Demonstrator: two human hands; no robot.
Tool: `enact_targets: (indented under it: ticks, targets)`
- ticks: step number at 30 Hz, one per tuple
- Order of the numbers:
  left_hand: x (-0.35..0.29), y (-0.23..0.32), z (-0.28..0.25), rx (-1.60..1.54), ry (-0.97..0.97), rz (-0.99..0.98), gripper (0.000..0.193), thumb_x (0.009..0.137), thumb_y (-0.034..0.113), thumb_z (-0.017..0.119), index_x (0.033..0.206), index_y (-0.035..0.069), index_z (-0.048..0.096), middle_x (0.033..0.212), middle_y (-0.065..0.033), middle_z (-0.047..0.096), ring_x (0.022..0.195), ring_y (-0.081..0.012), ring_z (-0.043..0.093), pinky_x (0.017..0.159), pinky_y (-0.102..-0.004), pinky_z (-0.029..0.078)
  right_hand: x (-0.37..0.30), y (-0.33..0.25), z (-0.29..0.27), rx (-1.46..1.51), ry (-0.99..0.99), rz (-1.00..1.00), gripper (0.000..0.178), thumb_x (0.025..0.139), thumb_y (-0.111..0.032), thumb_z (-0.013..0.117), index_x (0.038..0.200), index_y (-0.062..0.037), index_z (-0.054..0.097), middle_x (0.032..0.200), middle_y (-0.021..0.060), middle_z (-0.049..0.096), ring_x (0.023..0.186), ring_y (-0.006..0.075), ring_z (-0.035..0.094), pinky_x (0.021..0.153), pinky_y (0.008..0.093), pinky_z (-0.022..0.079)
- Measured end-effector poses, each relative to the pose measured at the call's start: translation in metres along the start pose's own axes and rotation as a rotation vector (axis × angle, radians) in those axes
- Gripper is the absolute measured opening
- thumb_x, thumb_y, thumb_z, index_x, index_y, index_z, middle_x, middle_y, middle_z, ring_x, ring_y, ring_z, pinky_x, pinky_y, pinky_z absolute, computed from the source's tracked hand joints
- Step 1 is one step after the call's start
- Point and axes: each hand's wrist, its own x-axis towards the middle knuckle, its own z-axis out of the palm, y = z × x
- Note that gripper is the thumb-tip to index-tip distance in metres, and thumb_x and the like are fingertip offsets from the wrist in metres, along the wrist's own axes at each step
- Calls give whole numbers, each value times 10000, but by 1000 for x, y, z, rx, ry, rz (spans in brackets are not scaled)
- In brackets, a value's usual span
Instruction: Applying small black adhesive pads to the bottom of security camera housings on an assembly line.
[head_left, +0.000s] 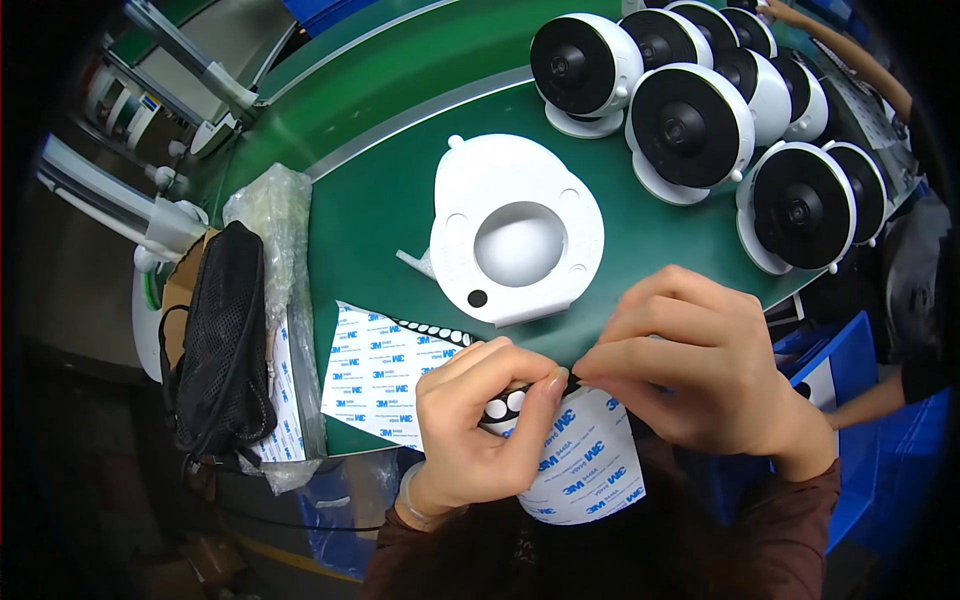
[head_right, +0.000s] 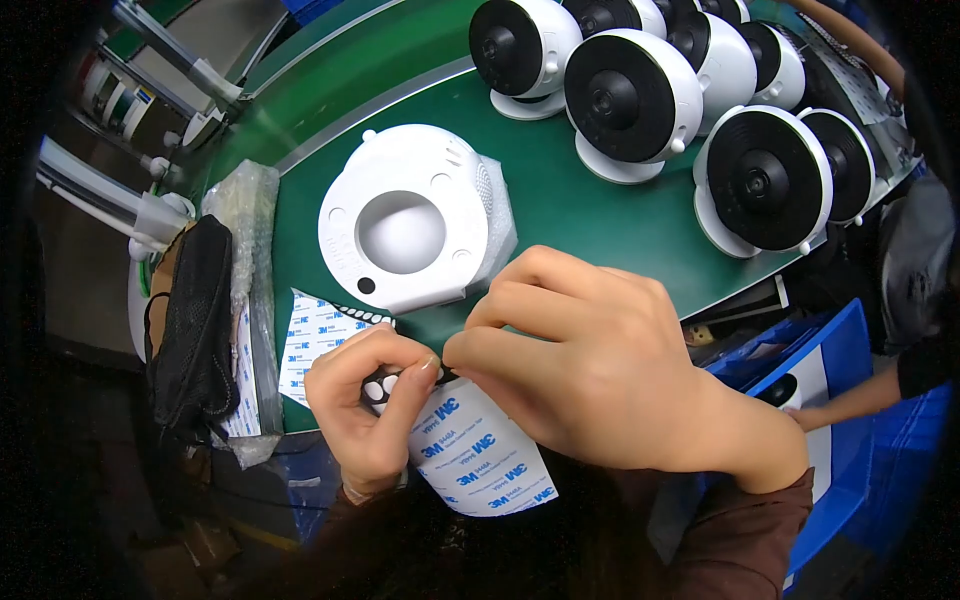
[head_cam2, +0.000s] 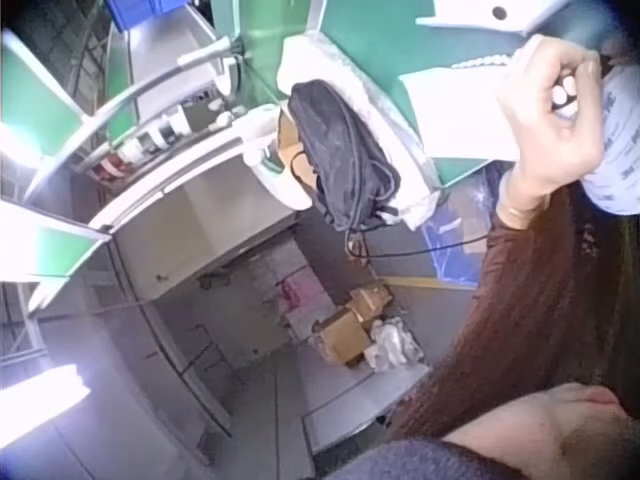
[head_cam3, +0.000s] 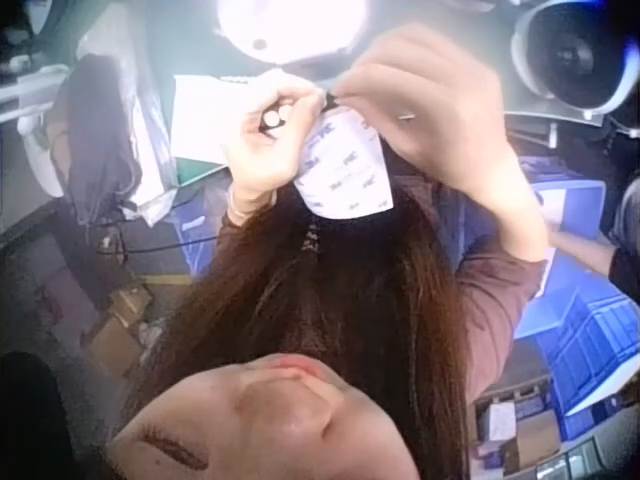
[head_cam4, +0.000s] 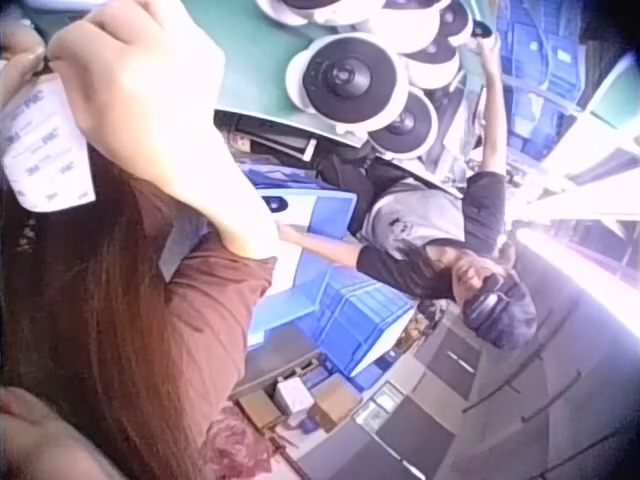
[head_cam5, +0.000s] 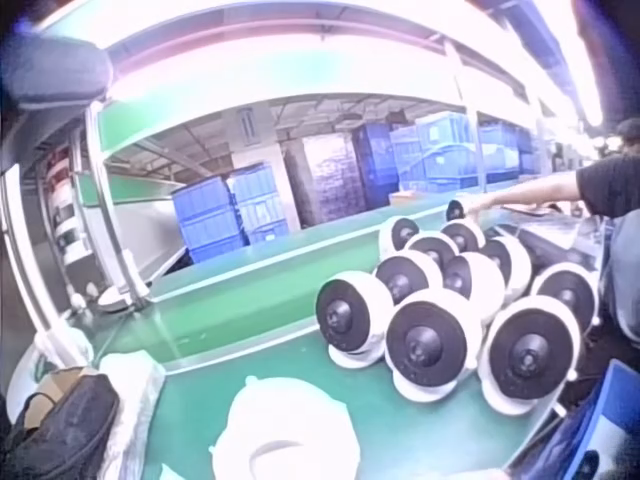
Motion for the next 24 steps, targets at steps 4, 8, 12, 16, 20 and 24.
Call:
enact_targets:
  ticks: [4, 8, 12, 16, 20, 24]
  targets:
    - [-1, -1, 1, -48, -7, -31, 43, 680, -64, 587, 685, -22, 579, 572, -68, 529, 470, -123, 449, 440, -222, 315, 3, -1, -3, 27, -97, 41, 203, 570, -27, 716, 746, -90, 637, 725, 23, 592, 665, 200, 576, 552, 277, 473]
    - [-2, -7, 3, -135, -24, -102, 30, 701, -57, 587, 699, -27, 585, 586, -69, 544, 499, -102, 488, 453, -210, 338, 1, 0, 1, -16, -99, 30, 185, 581, -28, 707, 738, -92, 632, 718, 22, 585, 662, 196, 577, 555, 278, 471]
    - [-2, -7, 3, -221, -12, -170, 25, 715, -53, 587, 705, -30, 586, 596, -68, 554, 517, -92, 506, 465, -204, 349, 0, 0, 3, -36, -51, -1, 164, 614, -55, 688, 746, -91, 597, 691, 13, 555, 651, 185, 569, 531, 276, 452]
    - [-2, -4, 0, -148, -24, -137, 19, 720, -51, 587, 711, -34, 585, 598, -68, 554, 518, -92, 506, 476, -205, 357, 6, 0, -2, 67, -148, 76, 193, 607, -34, 708, 767, -77, 608, 718, 32, 594, 652, 206, 590, 545, 280, 457]
    - [-2, -6, 3, -147, 16, -133, 16, 720, -46, 595, 713, -34, 587, 601, -63, 550, 503, -88, 494, 477, -199, 356, 4, 6, 2, 93, -147, 55, 123, 669, -104, 660, 746, -85, 566, 685, 16, 539, 618, 205, 554, 510, 307, 440]
    - [-5, -6, 0, -176, 41, -247, 14, 715, -44, 599, 717, -31, 592, 612, -70, 553, 605, -113, 526, 533, -215, 381, 2, -4, 8, 85, -14, 33, 137, 664, -43, 654, 779, -67, 584, 753, 61, 584, 721, 237, 602, 592, 314, 482]
